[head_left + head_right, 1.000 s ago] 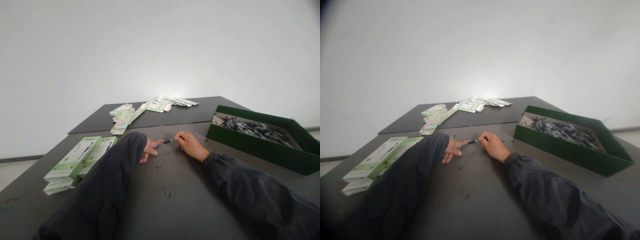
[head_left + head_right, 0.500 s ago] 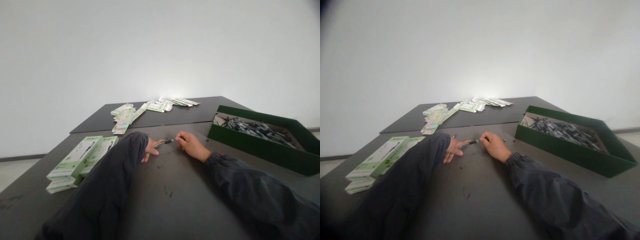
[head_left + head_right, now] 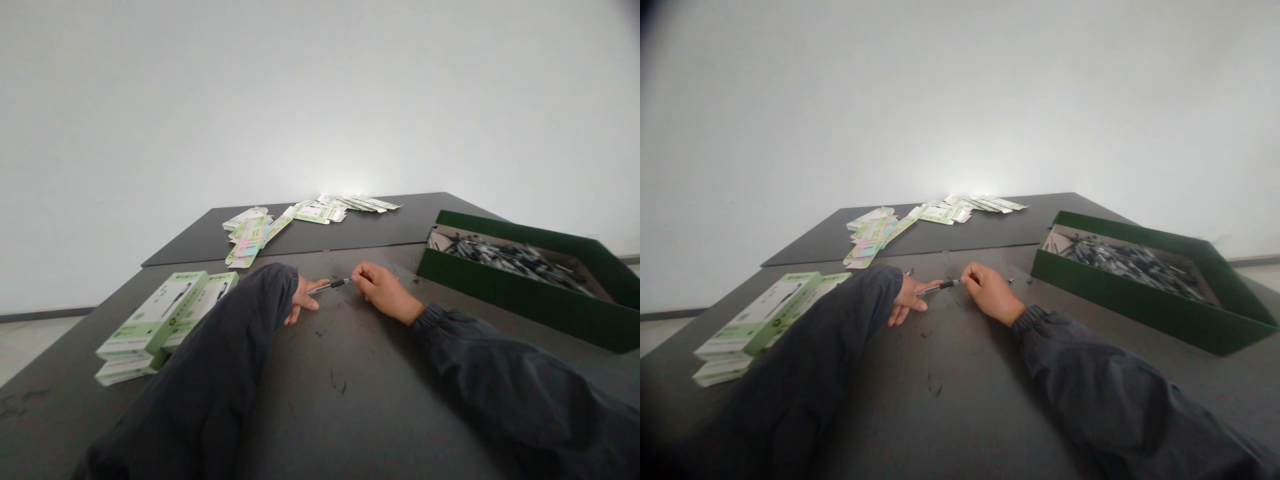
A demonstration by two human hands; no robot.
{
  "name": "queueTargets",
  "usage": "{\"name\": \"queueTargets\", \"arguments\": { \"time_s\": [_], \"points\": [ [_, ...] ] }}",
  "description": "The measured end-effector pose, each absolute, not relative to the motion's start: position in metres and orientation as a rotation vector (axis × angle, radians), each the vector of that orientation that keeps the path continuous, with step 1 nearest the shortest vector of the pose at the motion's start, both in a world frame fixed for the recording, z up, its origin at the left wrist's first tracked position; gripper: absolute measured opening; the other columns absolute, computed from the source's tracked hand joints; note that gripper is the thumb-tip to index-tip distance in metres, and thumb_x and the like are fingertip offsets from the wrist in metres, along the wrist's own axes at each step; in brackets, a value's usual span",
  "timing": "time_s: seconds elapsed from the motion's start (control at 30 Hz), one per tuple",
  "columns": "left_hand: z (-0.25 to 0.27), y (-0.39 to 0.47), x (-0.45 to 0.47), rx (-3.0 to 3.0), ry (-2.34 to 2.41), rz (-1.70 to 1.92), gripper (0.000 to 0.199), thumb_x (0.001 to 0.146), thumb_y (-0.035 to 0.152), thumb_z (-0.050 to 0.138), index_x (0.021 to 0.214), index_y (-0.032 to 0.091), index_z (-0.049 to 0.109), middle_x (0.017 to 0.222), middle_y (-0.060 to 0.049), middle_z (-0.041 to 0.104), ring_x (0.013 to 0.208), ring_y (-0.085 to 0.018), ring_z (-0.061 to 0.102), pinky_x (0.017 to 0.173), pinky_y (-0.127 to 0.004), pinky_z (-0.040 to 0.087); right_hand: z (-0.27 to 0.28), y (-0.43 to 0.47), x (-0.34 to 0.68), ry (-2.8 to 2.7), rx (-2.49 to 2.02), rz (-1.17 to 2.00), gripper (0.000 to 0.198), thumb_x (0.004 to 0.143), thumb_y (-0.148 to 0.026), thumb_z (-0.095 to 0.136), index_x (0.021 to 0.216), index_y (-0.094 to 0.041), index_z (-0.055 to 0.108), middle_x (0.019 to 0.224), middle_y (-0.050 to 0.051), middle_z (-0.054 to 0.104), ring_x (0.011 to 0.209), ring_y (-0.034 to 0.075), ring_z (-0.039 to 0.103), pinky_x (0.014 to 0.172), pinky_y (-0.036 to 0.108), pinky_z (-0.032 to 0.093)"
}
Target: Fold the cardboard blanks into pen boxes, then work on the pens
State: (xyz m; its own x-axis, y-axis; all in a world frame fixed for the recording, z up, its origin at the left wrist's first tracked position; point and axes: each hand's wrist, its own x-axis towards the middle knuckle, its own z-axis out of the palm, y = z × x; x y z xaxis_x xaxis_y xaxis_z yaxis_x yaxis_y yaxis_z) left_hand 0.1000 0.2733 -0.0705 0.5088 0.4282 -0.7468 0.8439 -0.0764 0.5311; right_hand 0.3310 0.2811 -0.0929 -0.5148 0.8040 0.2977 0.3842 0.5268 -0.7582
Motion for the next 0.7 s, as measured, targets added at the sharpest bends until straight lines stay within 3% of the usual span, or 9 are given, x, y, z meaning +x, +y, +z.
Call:
{"name": "queueTargets", "arguments": {
  "time_s": [0.7],
  "points": [
    [-0.0752, 0.2756, 0.0992, 1.629, 1.149, -0.447, 0.087, 0.082, 0.043, 0.039, 0.12, 0.019, -0.035, 0.049, 0.004, 0.059, 0.047, -0.018, 0.061, 0.044, -0.027, 0.048, -0.0918, 0.2805, 0.3328, -2.149, -0.901, 0.815, 0.012, 0.079, -0.025, 0.038, 0.077, -0.018, 0.046, 0.059, -0.003, 0.046, 0.05, 0.008, 0.041, 0.049, 0.018, 0.03]
  ]
}}
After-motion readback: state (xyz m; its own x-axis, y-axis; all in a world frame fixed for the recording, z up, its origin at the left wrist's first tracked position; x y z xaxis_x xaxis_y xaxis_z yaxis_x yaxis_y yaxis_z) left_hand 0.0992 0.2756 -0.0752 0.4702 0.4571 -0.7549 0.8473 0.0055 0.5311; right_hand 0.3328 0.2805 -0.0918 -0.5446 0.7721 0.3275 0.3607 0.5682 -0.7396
